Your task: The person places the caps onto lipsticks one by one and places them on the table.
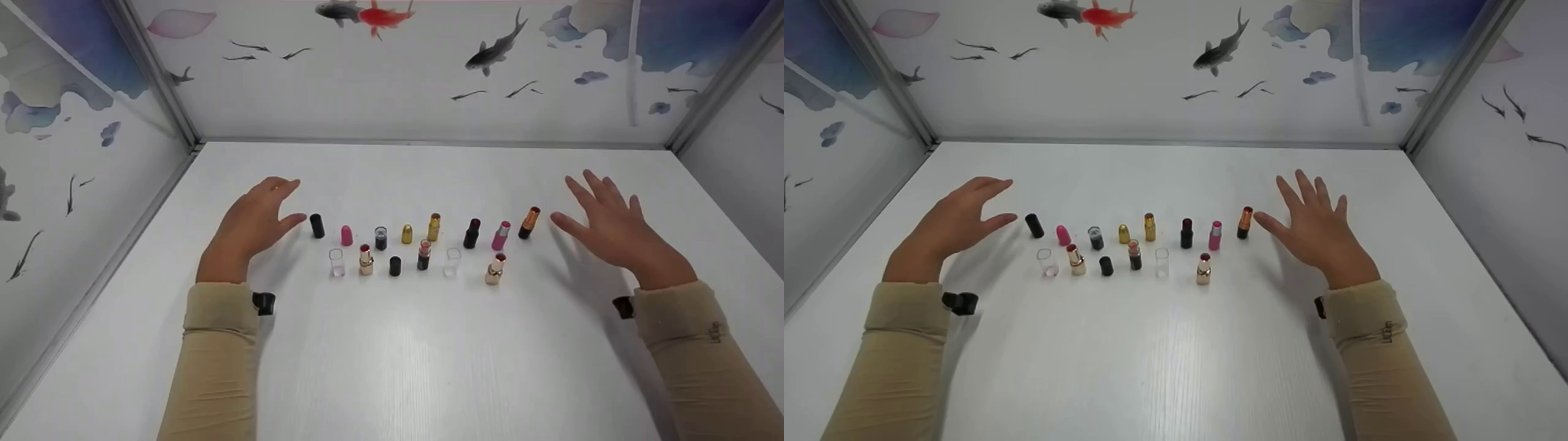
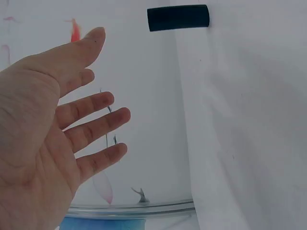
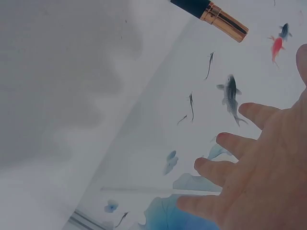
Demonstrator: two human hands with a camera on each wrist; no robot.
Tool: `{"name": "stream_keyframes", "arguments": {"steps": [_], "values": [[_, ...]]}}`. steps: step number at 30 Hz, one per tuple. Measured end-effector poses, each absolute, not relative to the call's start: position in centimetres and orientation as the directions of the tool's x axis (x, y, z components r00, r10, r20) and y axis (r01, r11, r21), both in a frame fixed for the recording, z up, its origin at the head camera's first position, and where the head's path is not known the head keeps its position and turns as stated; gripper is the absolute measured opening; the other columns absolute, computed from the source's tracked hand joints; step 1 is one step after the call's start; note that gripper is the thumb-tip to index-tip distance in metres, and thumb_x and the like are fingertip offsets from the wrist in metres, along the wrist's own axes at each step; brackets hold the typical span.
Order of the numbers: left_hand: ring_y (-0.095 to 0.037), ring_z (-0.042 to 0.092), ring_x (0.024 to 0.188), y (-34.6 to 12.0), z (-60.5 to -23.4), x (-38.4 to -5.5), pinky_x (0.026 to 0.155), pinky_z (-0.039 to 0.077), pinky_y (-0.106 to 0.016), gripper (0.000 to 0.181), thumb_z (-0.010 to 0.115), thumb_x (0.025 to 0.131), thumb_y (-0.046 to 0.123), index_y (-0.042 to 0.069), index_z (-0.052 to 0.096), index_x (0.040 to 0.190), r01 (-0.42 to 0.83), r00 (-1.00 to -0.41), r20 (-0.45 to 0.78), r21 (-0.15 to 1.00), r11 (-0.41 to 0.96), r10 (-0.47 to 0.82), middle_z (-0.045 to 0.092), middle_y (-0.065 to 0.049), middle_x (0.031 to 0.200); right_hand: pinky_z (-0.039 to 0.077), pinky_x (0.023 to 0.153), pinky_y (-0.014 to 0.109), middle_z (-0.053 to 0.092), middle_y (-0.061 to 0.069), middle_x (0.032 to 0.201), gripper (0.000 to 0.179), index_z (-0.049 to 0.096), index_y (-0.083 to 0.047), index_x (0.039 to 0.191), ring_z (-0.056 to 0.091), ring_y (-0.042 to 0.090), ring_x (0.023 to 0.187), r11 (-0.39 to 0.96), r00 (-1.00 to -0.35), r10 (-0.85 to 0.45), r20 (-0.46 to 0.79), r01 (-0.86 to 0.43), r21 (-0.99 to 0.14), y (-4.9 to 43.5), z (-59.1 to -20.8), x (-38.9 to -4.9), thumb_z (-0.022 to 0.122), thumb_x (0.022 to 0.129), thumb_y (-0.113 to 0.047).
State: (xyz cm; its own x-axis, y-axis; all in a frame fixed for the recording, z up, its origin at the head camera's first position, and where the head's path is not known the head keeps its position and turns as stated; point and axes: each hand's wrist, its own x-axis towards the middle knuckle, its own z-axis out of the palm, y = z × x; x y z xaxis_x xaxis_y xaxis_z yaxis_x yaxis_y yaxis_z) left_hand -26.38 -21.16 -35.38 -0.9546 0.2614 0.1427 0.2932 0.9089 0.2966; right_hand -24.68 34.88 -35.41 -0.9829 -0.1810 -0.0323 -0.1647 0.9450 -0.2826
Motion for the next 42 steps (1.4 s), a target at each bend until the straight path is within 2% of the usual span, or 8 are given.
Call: {"name": "stream_keyframes", "arguments": {"steps": [5,12,20,28,31,35,39,42], "values": [[-0.038,0.057,0.138,-19.4,-36.3,-26.9,0.116,0.048,-0.052,0.053,0.077,0.101,0.016,0.003,0.06,0.149,0.367,-0.924,0.197,0.216,0.905,0.328,0.061,-0.019,0.146,-0.007,0.115,0.085,-0.005,0.028,0.175,0.094,0.007,-0.01,0.172,-0.007,0.057,0.158,0.947,-0.984,-0.177,-0.032,-0.162,-0.278,34.8,-35.4,-24.7,0.043,0.108,-0.068],[-0.038,0.064,0.127,-18.2,-37.3,-27.2,0.108,0.054,-0.05,0.045,0.077,0.1,0.011,0.003,0.067,0.143,0.376,-0.923,0.158,0.161,0.913,0.352,0.067,-0.019,0.136,-0.006,0.116,0.085,-0.004,0.028,0.175,0.093,0.009,-0.01,0.172,-0.006,0.056,0.158,0.952,-0.983,-0.178,-0.053,-0.159,-0.262,34.6,-35.5,-24.7,0.042,0.108,-0.068],[-0.035,0.069,0.117,-18.1,-37.6,-27.2,0.108,0.055,-0.049,0.029,0.074,0.099,0.0,0.001,0.076,0.128,0.346,-0.938,0.099,0.249,0.905,0.331,0.074,-0.016,0.12,-0.008,0.116,0.084,-0.005,0.027,0.175,0.093,0.008,-0.011,0.172,-0.008,0.054,0.159,0.946,-0.98,-0.189,-0.067,-0.164,-0.279,34.4,-35.4,-24.4,0.042,0.108,-0.068],[-0.038,0.065,0.124,-18.1,-37.1,-27.1,0.111,0.052,-0.052,0.027,0.075,0.098,0.001,0.0,0.077,0.126,0.27,-0.961,0.029,0.313,0.91,0.275,0.074,-0.019,0.125,-0.004,0.117,0.084,0.001,0.028,0.175,0.091,0.011,-0.01,0.172,-0.002,0.055,0.159,0.946,-0.981,-0.191,-0.034,-0.174,-0.275,34.5,-35.2,-24.5,0.045,0.108,-0.066],[-0.037,0.065,0.124,-18.2,-37.1,-27.1,0.112,0.051,-0.052,0.027,0.076,0.098,0.002,0.001,0.078,0.125,0.273,-0.96,0.032,0.312,0.91,0.277,0.075,-0.018,0.125,0.001,0.12,0.082,0.009,0.028,0.175,0.091,0.014,-0.012,0.172,0.006,0.053,0.16,0.938,-0.98,-0.197,0.015,-0.193,-0.288,34.4,-35.1,-24.4,0.051,0.107,-0.063],[-0.037,0.067,0.123,-18.4,-37.1,-27.1,0.111,0.052,-0.052,0.026,0.078,0.097,0.003,0.002,0.079,0.123,0.288,-0.957,0.051,0.293,0.912,0.286,0.076,-0.018,0.123,0.016,0.121,0.078,0.02,0.025,0.174,0.092,0.018,-0.015,0.172,0.019,0.051,0.158,0.921,-0.977,-0.198,0.074,-0.211,-0.326,34.0,-34.9,-24.2,0.06,0.104,-0.061],[-0.036,0.068,0.121,-18.5,-37.2,-27.2,0.11,0.052,-0.051,0.026,0.08,0.096,0.003,0.003,0.08,0.121,0.292,-0.956,0.068,0.289,0.912,0.285,0.077,-0.016,0.121,0.028,0.118,0.075,0.026,0.024,0.172,0.1,0.016,-0.017,0.173,0.027,0.049,0.156,0.9,-0.985,-0.162,0.054,-0.17,-0.4,33.3,-34.9,-24.4,0.07,0.099,-0.06],[-0.036,0.069,0.12,-18.3,-37.2,-27.2,0.109,0.053,-0.051,0.025,0.079,0.096,0.003,0.003,0.081,0.121,0.301,-0.953,0.073,0.289,0.909,0.293,0.078,-0.016,0.12,0.037,0.115,0.072,0.036,0.026,0.166,0.103,0.017,-0.011,0.172,0.038,0.049,0.15,0.881,-0.996,-0.085,0.002,-0.076,-0.467,33.0,-35.2,-24.7,0.074,0.098,-0.055]]}}
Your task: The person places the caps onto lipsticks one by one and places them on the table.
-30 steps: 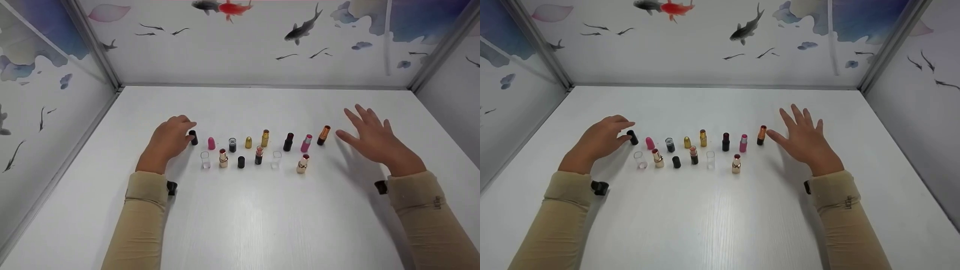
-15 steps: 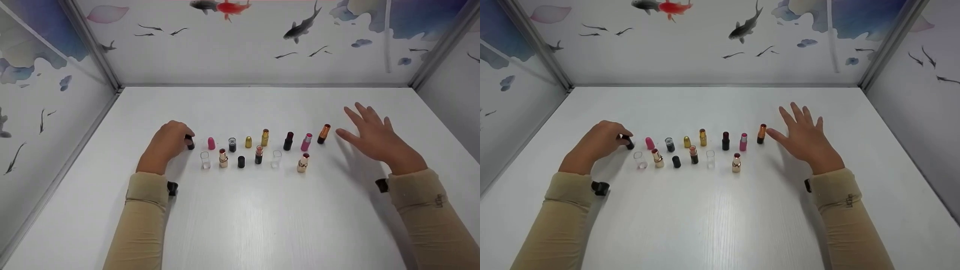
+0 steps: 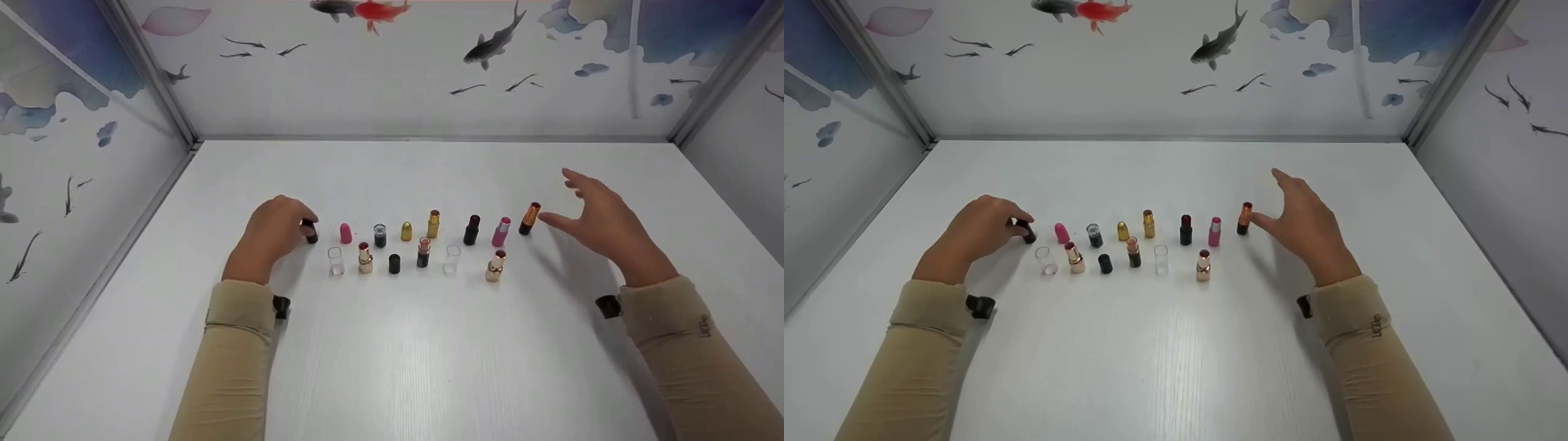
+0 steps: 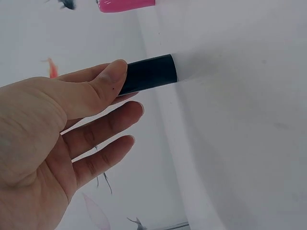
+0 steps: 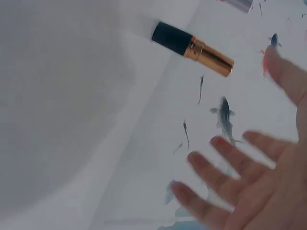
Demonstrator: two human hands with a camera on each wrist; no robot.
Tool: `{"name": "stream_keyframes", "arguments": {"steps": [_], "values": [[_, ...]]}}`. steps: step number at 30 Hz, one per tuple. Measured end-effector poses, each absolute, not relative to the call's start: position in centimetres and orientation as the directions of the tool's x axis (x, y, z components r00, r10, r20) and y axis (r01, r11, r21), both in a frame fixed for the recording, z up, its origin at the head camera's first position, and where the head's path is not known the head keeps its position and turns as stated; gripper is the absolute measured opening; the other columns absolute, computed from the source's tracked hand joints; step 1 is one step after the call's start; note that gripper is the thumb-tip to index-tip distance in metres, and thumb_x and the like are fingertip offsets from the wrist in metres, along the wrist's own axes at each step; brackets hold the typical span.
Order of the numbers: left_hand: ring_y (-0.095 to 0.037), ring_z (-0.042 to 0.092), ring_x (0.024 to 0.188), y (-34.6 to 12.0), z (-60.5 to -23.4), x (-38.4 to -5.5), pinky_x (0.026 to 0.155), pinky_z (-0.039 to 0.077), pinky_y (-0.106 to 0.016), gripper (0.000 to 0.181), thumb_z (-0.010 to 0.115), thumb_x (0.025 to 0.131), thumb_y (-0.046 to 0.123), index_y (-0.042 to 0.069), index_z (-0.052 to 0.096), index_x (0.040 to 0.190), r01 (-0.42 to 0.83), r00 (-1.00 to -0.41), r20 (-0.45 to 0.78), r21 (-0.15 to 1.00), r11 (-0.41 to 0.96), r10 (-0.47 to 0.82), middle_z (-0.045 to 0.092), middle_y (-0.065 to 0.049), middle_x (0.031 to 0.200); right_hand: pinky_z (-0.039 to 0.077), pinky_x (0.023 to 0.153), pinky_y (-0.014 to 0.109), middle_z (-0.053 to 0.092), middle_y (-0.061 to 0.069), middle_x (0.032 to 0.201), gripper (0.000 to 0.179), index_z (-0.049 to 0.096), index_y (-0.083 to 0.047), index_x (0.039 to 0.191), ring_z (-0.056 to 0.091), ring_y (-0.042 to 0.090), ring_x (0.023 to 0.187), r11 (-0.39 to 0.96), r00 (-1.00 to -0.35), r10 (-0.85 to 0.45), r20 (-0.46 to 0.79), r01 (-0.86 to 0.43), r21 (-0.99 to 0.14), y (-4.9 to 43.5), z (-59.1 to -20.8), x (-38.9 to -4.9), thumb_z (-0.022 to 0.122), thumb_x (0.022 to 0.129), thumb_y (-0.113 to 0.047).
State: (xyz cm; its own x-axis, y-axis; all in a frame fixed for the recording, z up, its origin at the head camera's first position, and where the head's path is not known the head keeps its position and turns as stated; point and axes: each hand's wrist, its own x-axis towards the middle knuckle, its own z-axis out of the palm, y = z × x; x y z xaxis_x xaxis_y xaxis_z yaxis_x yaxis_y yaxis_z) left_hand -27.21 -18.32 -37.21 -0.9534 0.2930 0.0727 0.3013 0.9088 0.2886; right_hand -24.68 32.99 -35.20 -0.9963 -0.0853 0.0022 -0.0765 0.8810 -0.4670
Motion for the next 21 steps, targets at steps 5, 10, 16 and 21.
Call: {"name": "stream_keyframes", "arguments": {"steps": [5,10,16,21], "values": [[-0.035,0.069,0.12,-18.3,-37.2,-27.1,0.109,0.053,-0.05,0.025,0.079,0.096,0.004,0.003,0.081,0.121,0.305,-0.952,0.071,0.281,0.91,0.297,0.078,-0.016,0.12,0.045,0.11,0.069,0.046,0.031,0.157,0.098,0.023,0.0,0.167,0.049,0.052,0.14,0.859,-0.987,-0.012,-0.161,0.072,-0.507,32.9,-36.1,-25.8,0.075,0.099,-0.047],[-0.035,0.069,0.121,-18.5,-37.2,-27.0,0.11,0.053,-0.051,0.025,0.078,0.097,0.004,0.003,0.08,0.122,0.287,-0.958,0.057,0.287,0.914,0.282,0.077,-0.016,0.121,0.047,0.109,0.066,0.05,0.03,0.154,0.088,0.036,-0.001,0.162,0.048,0.051,0.138,0.868,-0.959,-0.041,-0.282,0.105,-0.485,32.8,-36.9,-27.0,0.075,0.098,-0.046],[-0.036,0.067,0.124,-18.4,-37.3,-27.1,0.112,0.051,-0.051,0.025,0.077,0.098,0.005,0.004,0.08,0.123,0.271,-0.962,0.043,0.299,0.915,0.271,0.077,-0.015,0.123,0.053,0.099,0.059,0.056,0.031,0.144,0.068,0.054,0.002,0.147,0.054,0.046,0.125,0.88,-0.953,-0.058,-0.298,0.092,-0.466,32.5,-37.2,-28.1,0.074,0.099,-0.041],[-0.036,0.066,0.125,-18.3,-37.1,-27.2,0.113,0.05,-0.051,0.026,0.077,0.098,0.005,0.004,0.079,0.124,0.253,-0.966,0.032,0.307,0.918,0.256,0.076,-0.015,0.124,0.053,0.096,0.056,0.058,0.031,0.139,0.055,0.06,0.004,0.139,0.055,0.043,0.118,0.877,-0.952,-0.076,-0.297,0.078,-0.474,32.5,-37.5,-28.7,0.072,0.101,-0.034]]}}
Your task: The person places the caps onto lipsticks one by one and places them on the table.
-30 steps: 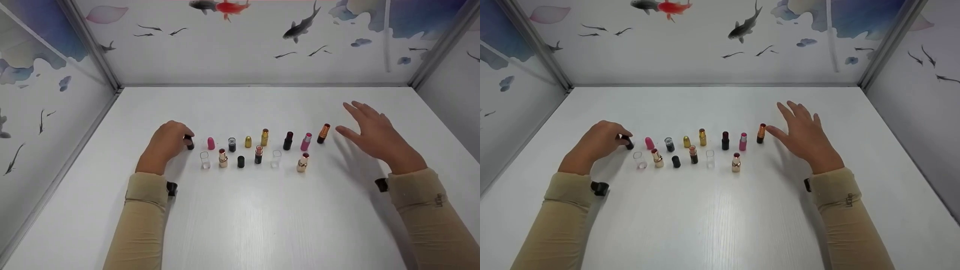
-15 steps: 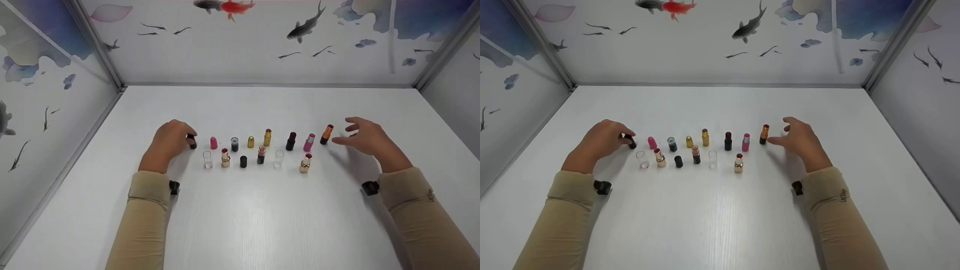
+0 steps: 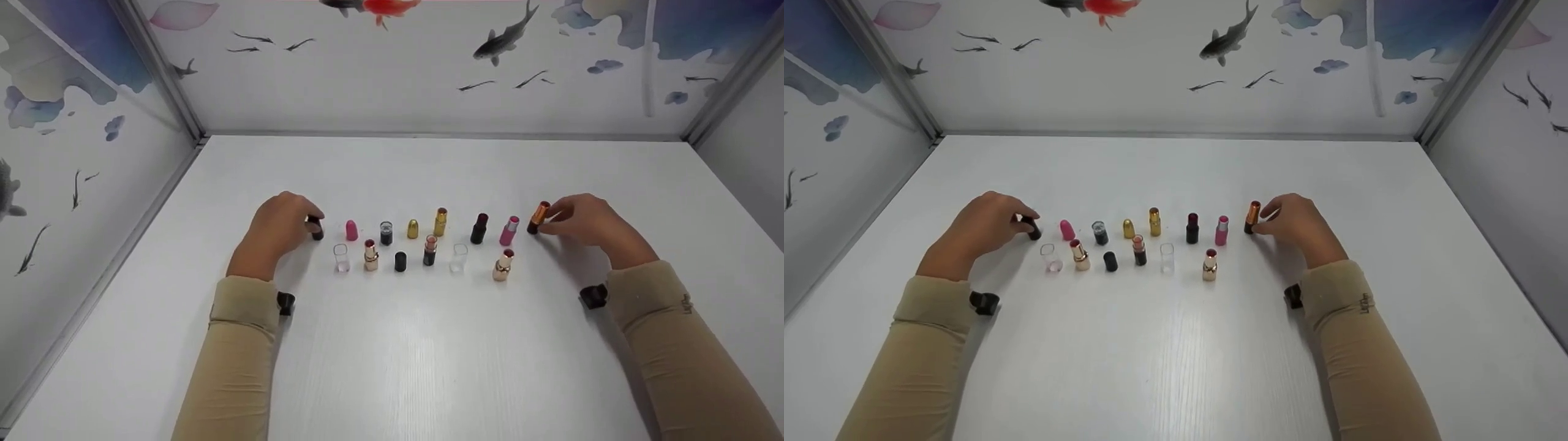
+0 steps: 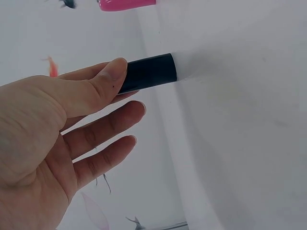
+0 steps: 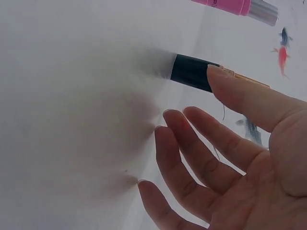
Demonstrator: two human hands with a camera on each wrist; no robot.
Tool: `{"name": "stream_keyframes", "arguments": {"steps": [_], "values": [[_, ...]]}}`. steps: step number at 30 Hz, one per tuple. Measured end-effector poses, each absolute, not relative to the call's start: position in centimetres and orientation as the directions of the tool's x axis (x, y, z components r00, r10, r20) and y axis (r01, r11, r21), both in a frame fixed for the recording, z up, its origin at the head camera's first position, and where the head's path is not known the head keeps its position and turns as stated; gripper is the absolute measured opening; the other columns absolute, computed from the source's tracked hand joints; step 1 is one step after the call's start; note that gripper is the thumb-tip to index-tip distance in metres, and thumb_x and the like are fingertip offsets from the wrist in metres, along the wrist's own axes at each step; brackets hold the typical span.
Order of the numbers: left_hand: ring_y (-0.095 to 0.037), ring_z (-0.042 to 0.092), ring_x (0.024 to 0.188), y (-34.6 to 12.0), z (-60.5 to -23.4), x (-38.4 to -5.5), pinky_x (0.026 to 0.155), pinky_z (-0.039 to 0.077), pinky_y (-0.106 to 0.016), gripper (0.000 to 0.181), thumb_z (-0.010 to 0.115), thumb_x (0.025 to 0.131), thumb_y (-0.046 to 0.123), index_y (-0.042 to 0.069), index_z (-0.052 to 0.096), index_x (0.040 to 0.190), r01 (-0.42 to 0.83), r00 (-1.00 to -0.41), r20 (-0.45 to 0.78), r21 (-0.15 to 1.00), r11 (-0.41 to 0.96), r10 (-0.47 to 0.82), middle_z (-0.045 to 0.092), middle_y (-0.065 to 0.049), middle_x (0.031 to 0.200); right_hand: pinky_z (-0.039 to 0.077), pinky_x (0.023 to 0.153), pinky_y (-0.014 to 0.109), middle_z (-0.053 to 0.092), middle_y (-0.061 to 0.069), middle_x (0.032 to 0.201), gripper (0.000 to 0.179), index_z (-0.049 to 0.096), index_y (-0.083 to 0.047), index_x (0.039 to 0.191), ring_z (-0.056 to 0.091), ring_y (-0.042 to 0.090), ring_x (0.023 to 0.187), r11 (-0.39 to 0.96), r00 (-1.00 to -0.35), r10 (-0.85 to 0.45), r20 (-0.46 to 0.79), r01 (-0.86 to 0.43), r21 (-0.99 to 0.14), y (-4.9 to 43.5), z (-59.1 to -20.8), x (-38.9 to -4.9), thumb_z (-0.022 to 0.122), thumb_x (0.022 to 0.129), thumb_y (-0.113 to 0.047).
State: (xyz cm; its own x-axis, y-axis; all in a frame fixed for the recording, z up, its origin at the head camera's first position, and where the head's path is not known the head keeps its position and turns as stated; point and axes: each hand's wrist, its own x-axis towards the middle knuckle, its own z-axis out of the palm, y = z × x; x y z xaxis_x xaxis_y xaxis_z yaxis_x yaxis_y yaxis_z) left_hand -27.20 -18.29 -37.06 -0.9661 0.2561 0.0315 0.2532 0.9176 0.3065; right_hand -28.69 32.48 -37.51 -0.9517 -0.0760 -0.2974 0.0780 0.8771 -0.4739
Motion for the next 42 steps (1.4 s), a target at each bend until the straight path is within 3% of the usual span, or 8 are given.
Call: {"name": "stream_keyframes", "arguments": {"steps": [5,13,20,26,30,35,42], "values": [[-0.036,0.066,0.124,-18.3,-36.7,-27.3,0.113,0.05,-0.051,0.026,0.077,0.098,0.006,0.004,0.079,0.124,0.26,-0.965,0.042,0.298,0.919,0.259,0.076,-0.015,0.124,0.052,0.094,0.054,0.059,0.03,0.136,0.049,0.062,0.003,0.137,0.054,0.042,0.114,0.874,-0.954,-0.094,-0.283,0.057,-0.482,32.6,-37.6,-28.9,0.071,0.102,-0.03],[-0.036,0.069,0.121,-18.5,-37.2,-27.3,0.11,0.052,-0.051,0.026,0.078,0.096,0.003,0.002,0.079,0.123,0.297,-0.955,0.075,0.284,0.912,0.287,0.077,-0.017,0.121,0.051,0.097,0.053,0.061,0.027,0.138,0.057,0.057,0.003,0.146,0.056,0.041,0.123,0.849,-0.952,-0.165,-0.257,-0.005,-0.528,31.8,-37.8,-28.7,0.07,0.103,-0.032],[-0.036,0.069,0.12,-18.4,-37.2,-27.1,0.111,0.052,-0.051,0.026,0.078,0.097,0.004,0.002,0.079,0.123,0.282,-0.959,0.059,0.29,0.914,0.277,0.077,-0.017,0.122,0.054,0.094,0.049,0.063,0.025,0.134,0.059,0.056,0.004,0.147,0.059,0.041,0.121,0.852,-0.956,-0.167,-0.24,-0.018,-0.523,31.1,-38.1,-28.7,0.071,0.103,-0.032],[-0.035,0.07,0.116,-18.2,-36.7,-27.0,0.108,0.054,-0.051,0.024,0.077,0.098,0.005,0.003,0.08,0.122,0.343,-0.939,0.091,0.224,0.912,0.33,0.078,-0.016,0.119,0.052,0.104,0.058,0.062,0.029,0.136,0.068,0.05,0.01,0.151,0.058,0.044,0.125,0.854,-0.965,-0.135,-0.224,0.001,-0.521,31.4,-37.8,-28.6,0.071,0.103,-0.034],[-0.033,0.072,0.108,-18.1,-35.3,-26.5,0.1,0.058,-0.05,0.02,0.075,0.099,0.002,0.002,0.081,0.118,0.403,-0.91,0.195,0.202,0.893,0.367,0.078,-0.015,0.112,0.053,0.103,0.058,0.063,0.031,0.133,0.069,0.048,0.011,0.152,0.06,0.044,0.122,0.854,-0.981,-0.096,-0.169,0.006,-0.521,31.6,-36.9,-28.3,0.07,0.104,-0.034],[-0.031,0.073,0.103,-17.7,-33.1,-25.3,0.095,0.06,-0.045,0.02,0.073,0.098,-0.003,0.0,0.079,0.117,0.457,-0.861,0.369,0.261,0.85,0.35,0.076,-0.014,0.11,0.064,0.082,0.034,0.066,0.029,0.125,0.048,0.06,0.007,0.135,0.07,0.042,0.107,0.821,-0.993,-0.084,-0.084,-0.021,-0.57,31.5,-35.4,-27.5,0.071,0.105,-0.029],[-0.025,0.072,0.101,-15.3,-31.2,-24.1,0.09,0.063,-0.037,0.02,0.072,0.098,-0.007,-0.002,0.078,0.117,0.661,-0.708,0.572,0.329,0.675,0.414,0.073,-0.014,0.112,0.063,0.069,0.023,0.07,0.022,0.12,0.028,0.065,0.001,0.118,0.076,0.03,0.102,0.759,-0.991,-0.083,0.101,-0.129,-0.638,29.5,-32.6,-25.3,0.074,0.102,-0.02]]}}
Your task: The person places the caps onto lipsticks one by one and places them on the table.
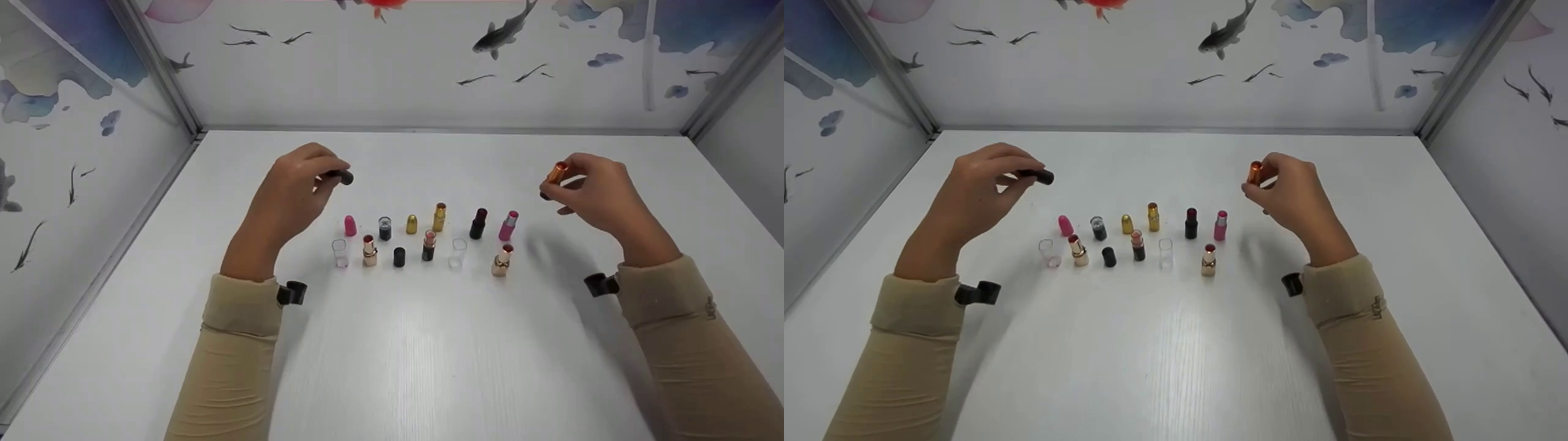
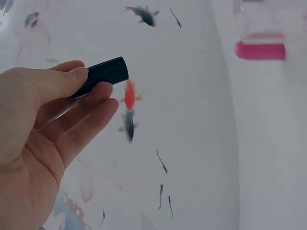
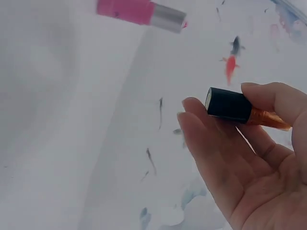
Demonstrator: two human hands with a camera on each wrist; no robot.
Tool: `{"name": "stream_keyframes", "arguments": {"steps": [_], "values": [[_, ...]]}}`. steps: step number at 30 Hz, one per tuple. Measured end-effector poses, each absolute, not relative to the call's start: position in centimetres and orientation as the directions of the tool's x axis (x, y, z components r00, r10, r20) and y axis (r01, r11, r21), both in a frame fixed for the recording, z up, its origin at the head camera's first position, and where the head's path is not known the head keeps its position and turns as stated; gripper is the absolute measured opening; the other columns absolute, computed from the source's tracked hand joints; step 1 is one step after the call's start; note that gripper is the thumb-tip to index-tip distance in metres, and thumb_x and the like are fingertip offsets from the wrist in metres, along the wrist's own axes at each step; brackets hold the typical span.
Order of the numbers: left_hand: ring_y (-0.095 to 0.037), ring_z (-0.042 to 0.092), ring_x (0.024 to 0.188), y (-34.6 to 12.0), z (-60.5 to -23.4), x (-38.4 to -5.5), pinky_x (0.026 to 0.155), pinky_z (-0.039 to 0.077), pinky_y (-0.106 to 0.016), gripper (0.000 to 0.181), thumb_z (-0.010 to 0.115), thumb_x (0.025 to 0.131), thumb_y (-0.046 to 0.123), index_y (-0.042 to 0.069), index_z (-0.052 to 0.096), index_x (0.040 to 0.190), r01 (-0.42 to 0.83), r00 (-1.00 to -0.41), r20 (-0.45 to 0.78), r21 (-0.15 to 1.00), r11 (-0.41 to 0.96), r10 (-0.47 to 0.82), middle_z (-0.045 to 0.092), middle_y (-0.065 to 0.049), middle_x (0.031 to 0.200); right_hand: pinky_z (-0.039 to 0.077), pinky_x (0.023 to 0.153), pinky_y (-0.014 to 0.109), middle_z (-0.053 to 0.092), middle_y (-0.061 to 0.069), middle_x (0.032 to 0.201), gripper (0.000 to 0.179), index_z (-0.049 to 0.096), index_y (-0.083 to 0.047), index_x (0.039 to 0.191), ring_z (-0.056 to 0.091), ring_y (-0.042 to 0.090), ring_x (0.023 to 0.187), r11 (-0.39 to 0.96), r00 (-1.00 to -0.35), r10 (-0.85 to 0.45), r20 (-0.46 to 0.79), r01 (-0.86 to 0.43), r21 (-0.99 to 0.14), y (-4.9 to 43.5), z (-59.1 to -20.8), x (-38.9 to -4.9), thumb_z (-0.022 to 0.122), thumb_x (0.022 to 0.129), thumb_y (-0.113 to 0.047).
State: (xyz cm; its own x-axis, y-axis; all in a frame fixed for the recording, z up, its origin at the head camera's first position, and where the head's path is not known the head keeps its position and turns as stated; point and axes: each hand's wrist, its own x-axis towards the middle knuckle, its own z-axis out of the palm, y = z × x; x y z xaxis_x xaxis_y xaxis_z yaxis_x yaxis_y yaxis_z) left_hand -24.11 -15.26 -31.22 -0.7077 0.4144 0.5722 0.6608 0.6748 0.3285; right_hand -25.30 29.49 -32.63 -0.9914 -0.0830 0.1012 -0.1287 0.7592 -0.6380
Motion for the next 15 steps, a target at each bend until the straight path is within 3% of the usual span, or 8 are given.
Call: {"name": "stream_keyframes", "arguments": {"steps": [5,9,15], "values": [[-0.02,0.074,0.098,-14.2,-30.9,-23.7,0.085,0.064,-0.028,0.019,0.073,0.094,-0.012,-0.004,0.079,0.11,0.753,-0.632,0.638,0.372,0.542,0.441,0.073,-0.013,0.11,0.056,0.065,0.017,0.076,0.017,0.11,0.022,0.069,-0.003,0.111,0.074,0.025,0.093,0.776,-0.975,-0.116,0.189,-0.208,-0.596,27.9,-31.4,-23.9,0.078,0.099,-0.019],[-0.018,0.075,0.099,-13.6,-30.3,-23.1,0.084,0.062,-0.023,0.018,0.074,0.094,-0.011,-0.004,0.079,0.109,0.799,-0.58,0.686,0.375,0.47,0.439,0.073,-0.013,0.111,0.048,0.064,0.02,0.078,0.012,0.105,0.017,0.073,-0.008,0.107,0.074,0.026,0.095,0.79,-0.951,-0.155,0.266,-0.281,-0.545,27.0,-30.7,-22.9,0.081,0.096,-0.019],[-0.018,0.075,0.098,-12.0,-29.4,-22.3,0.082,0.063,-0.023,0.013,0.078,0.093,-0.007,-0.003,0.079,0.105,0.859,-0.509,0.732,0.395,0.326,0.452,0.073,-0.012,0.109,0.047,0.063,0.022,0.079,0.005,0.101,0.015,0.078,-0.012,0.109,0.073,0.021,0.091,0.786,-0.921,-0.206,0.33,-0.357,-0.505,25.9,-29.9,-21.5,0.082,0.095,-0.017]]}}
